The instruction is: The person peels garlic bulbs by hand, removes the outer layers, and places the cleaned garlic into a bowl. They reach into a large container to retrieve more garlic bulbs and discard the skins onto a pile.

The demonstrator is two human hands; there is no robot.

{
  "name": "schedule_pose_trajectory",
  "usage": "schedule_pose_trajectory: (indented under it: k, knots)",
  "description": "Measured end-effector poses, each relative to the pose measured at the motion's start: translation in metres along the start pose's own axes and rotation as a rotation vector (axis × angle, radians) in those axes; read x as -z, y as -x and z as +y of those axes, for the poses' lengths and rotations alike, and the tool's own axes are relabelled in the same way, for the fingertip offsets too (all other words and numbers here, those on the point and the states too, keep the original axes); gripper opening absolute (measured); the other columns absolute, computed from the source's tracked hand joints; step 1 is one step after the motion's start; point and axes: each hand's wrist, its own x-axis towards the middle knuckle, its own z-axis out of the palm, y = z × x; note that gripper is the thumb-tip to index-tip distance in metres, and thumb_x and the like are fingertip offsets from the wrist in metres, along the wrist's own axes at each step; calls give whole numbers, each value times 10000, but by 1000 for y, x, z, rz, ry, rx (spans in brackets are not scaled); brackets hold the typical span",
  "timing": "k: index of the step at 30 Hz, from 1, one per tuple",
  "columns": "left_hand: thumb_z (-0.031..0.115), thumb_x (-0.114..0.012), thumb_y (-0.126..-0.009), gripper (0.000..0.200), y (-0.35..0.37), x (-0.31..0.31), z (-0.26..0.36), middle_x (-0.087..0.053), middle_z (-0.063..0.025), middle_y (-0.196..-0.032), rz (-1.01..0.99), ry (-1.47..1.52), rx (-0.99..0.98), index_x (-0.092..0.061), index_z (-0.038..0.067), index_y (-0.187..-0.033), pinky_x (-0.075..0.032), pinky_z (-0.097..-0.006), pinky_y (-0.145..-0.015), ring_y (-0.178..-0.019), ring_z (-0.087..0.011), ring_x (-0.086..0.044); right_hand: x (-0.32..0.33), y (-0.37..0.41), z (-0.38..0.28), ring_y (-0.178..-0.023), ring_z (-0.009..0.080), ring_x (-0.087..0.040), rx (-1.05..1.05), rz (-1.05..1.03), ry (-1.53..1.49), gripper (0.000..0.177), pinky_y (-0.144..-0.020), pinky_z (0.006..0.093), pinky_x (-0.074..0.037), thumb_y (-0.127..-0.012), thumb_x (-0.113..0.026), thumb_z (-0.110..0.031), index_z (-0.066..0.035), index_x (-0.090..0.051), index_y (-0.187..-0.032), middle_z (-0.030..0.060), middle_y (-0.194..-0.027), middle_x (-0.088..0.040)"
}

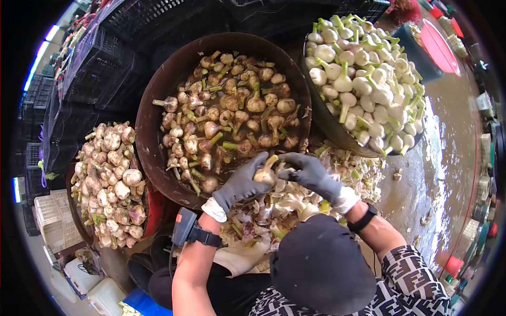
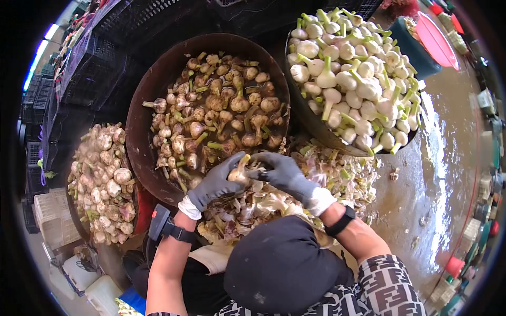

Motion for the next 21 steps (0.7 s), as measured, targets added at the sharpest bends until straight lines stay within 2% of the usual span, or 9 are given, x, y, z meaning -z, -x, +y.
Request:
schedule_pose_trajectory:
  k: [2,4,6,9,10,12,13,17,21]
  knots:
    - [147,-717,-703,804,-3,-12,7,-413,-72,-1257,-12,-61,-55,-256,7,-1347,-342,-238,-935,-1115,-131,-413,-9,-6,-5,-819,72,-526,-49,-83,-155,297,-743,231,-443,-776,-682,-194,-6,-590,-987,9,-889,-602]
    - [97,-722,-694,798,-3,-19,17,-443,-80,-1244,-69,190,71,-262,5,-1340,-378,-251,-912,-1066,-125,-452,-11,-6,2,-762,49,-508,48,30,-105,232,-694,222,-437,-789,-672,-198,-15,-596,-908,-20,-815,-587]
    - [138,-715,-710,767,0,-27,28,-453,-77,-1235,-37,181,48,-282,-7,-1327,-385,-252,-903,-1061,-118,-453,-9,-4,-2,-741,60,-517,-4,81,-214,269,-676,221,-435,-768,-687,-246,-20,-605,-888,-9,-785,-593]
    - [234,-710,-723,721,4,-52,16,-457,-124,-1237,402,-156,-152,-335,-11,-1288,-367,-298,-935,-1105,-185,-459,-4,-3,-4,-691,63,-510,-150,156,-349,302,-638,218,-427,-750,-700,-296,-27,-615,-859,-8,-731,-592]
    - [234,-710,-723,721,5,-61,15,-457,-124,-1237,405,-158,-154,-335,-11,-1288,-367,-298,-935,-1105,-185,-459,-4,-5,-3,-663,54,-494,-238,177,-375,298,-618,216,-422,-753,-698,-299,-30,-614,-850,-18,-707,-584]
    - [269,-717,-706,727,7,-76,13,-456,-165,-1237,663,-558,-251,-354,-7,-1273,-349,-336,-958,-1136,-264,-454,-11,-6,2,-621,50,-472,-199,171,-440,299,-570,226,-412,-757,-693,-310,-33,-613,-835,-18,-674,-570]
    - [265,-719,-698,727,6,-80,9,-451,-184,-1237,691,-478,-242,-358,2,-1272,-348,-355,-960,-1142,-304,-447,-15,-7,7,-606,49,-461,-179,165,-393,291,-551,232,-407,-763,-688,-310,-34,-610,-818,-18,-658,-563]
    - [93,-672,-716,616,7,-82,9,-487,-155,-1216,695,-479,-289,-386,8,-1256,-365,-314,-946,-1123,-252,-476,-9,-4,-6,-577,58,-452,-148,166,-187,259,-526,249,-409,-765,-675,-289,-45,-590,-752,5,-611,-554]
    - [110,-695,-710,638,6,-75,6,-484,-166,-1223,669,-447,-278,-385,6,-1258,-360,-317,-954,-1141,-252,-471,-12,-8,1,-614,92,-513,-170,187,-102,256,-586,279,-443,-759,-658,-308,-58,-608,-775,44,-661,-603]
